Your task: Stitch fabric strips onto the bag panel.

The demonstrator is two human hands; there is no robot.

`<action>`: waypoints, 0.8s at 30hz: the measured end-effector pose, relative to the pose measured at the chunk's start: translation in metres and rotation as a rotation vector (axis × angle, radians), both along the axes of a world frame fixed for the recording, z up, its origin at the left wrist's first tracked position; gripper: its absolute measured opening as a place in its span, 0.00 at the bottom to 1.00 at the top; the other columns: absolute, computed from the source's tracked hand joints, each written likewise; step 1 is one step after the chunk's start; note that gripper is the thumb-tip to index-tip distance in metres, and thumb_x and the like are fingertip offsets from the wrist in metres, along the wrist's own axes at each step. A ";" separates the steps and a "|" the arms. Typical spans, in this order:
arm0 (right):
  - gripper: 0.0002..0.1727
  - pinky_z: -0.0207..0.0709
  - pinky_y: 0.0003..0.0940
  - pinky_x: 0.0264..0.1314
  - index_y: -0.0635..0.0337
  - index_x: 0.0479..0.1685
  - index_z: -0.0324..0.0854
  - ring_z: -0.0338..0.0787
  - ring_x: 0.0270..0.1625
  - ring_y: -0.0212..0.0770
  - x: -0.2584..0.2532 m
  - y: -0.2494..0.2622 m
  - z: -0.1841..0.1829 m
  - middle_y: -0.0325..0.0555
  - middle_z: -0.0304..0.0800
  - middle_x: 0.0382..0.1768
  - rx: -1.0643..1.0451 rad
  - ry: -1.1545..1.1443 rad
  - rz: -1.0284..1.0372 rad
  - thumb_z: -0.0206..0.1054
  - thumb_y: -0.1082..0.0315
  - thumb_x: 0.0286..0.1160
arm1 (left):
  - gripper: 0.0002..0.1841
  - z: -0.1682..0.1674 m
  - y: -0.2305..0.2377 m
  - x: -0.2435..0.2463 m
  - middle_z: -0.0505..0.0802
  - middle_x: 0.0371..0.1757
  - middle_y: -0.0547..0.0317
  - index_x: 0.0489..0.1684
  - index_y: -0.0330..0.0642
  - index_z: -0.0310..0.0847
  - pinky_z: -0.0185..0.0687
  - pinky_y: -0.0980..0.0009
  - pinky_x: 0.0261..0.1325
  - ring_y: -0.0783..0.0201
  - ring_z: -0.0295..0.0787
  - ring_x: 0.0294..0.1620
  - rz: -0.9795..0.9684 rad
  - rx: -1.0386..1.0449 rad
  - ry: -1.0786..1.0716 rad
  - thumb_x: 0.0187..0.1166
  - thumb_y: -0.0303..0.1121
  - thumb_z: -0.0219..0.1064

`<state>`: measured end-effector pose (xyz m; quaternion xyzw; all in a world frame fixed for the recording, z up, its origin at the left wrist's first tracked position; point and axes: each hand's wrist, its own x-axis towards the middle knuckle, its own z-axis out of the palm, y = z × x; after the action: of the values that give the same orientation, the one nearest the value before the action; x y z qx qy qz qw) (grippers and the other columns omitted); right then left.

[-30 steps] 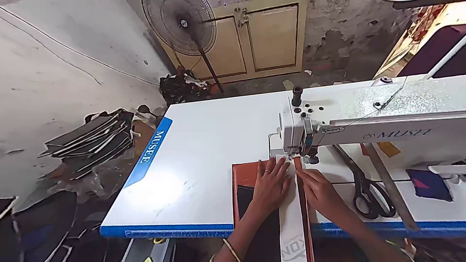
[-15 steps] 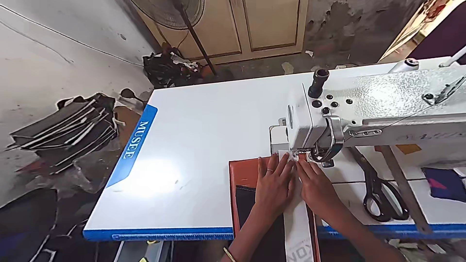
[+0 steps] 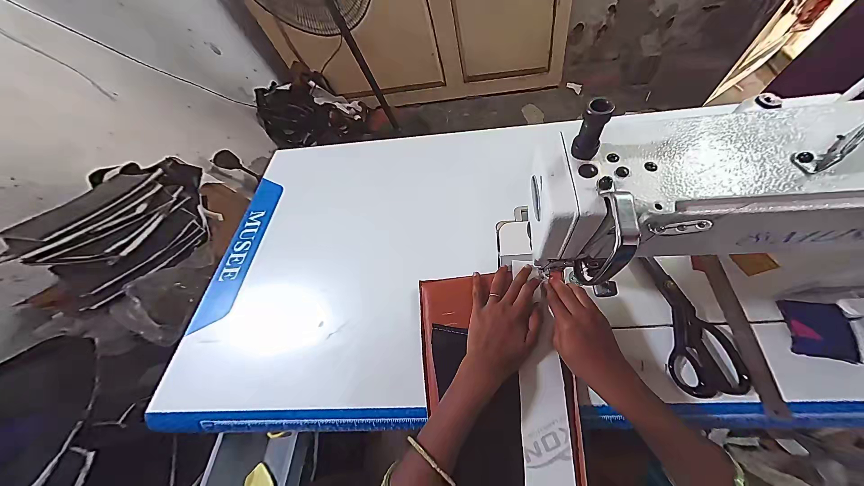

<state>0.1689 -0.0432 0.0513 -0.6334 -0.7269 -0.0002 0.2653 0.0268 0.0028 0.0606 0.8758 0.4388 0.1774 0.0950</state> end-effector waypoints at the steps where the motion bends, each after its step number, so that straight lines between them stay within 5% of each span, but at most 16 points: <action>1: 0.24 0.85 0.46 0.62 0.75 0.61 0.86 0.92 0.62 0.63 0.000 0.000 -0.001 0.65 0.90 0.63 0.007 0.004 -0.009 0.64 0.86 0.60 | 0.25 0.000 0.000 0.001 0.84 0.80 0.56 0.71 0.46 0.84 0.47 0.23 0.80 0.37 0.73 0.84 0.002 -0.008 0.004 0.86 0.41 0.45; 6: 0.16 0.89 0.44 0.49 0.74 0.52 0.88 0.96 0.51 0.62 0.002 0.004 0.000 0.65 0.94 0.52 0.091 0.043 -0.048 0.62 0.83 0.67 | 0.25 0.001 0.009 0.005 0.83 0.81 0.55 0.72 0.46 0.83 0.45 0.22 0.80 0.36 0.73 0.83 0.012 -0.020 0.006 0.87 0.42 0.44; 12: 0.20 0.87 0.42 0.59 0.71 0.54 0.91 0.94 0.59 0.59 0.008 -0.008 -0.005 0.60 0.94 0.57 0.154 -0.030 0.054 0.63 0.85 0.62 | 0.26 0.005 0.014 0.006 0.81 0.82 0.55 0.75 0.46 0.81 0.41 0.23 0.81 0.37 0.69 0.86 0.010 -0.073 0.031 0.88 0.43 0.44; 24: 0.22 0.87 0.42 0.59 0.71 0.55 0.90 0.93 0.61 0.59 0.004 -0.002 -0.001 0.59 0.94 0.59 0.074 -0.061 0.023 0.63 0.88 0.60 | 0.25 0.006 0.020 0.008 0.80 0.83 0.56 0.75 0.44 0.81 0.37 0.25 0.84 0.40 0.66 0.88 0.017 -0.100 0.040 0.89 0.43 0.46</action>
<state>0.1733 -0.0453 0.0500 -0.6145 -0.7413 -0.0432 0.2664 0.0350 0.0229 0.0667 0.8695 0.4565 0.1384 0.1282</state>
